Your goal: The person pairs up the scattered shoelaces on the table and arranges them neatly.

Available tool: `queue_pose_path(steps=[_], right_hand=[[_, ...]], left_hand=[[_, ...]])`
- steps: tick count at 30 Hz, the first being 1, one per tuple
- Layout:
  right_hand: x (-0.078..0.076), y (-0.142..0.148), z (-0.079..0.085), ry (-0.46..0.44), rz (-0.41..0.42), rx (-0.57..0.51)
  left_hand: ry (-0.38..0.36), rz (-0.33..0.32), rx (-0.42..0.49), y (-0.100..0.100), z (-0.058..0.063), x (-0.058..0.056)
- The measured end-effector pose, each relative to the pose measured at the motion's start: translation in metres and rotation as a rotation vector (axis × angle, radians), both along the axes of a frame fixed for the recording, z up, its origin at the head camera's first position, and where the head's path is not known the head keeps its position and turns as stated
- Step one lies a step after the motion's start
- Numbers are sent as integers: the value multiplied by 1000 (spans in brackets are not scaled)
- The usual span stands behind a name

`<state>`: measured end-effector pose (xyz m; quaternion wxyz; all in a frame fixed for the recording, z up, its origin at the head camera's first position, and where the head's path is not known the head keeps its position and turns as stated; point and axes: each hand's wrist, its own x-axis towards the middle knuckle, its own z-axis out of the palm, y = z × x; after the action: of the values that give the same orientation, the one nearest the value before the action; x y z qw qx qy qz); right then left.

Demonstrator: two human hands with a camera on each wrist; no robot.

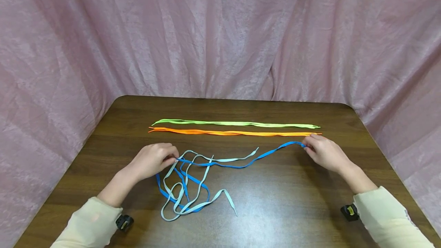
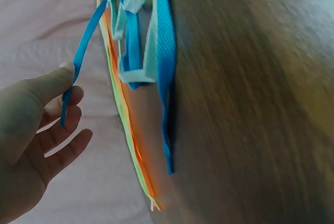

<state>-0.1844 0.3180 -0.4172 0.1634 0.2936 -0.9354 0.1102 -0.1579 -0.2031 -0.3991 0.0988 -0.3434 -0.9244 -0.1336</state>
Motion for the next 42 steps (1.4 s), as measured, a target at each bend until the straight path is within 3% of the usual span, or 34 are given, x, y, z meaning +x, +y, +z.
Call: queue_pose_path(steps=[6,17,29,42], right_hand=[[5,22,-4,-7,-55,-10],[16,50,-9,-31,-117,-21],[18,63,-13,20,-127,-45],[14,66,-13,16,-133,-30]], left_hand=[[-64,63,-22,-9,-3,2],[-95,130,-41,-23,-3,3],[-128,189,6,-45,-11,-9],[-147,267,5,-60,-15,-19]])
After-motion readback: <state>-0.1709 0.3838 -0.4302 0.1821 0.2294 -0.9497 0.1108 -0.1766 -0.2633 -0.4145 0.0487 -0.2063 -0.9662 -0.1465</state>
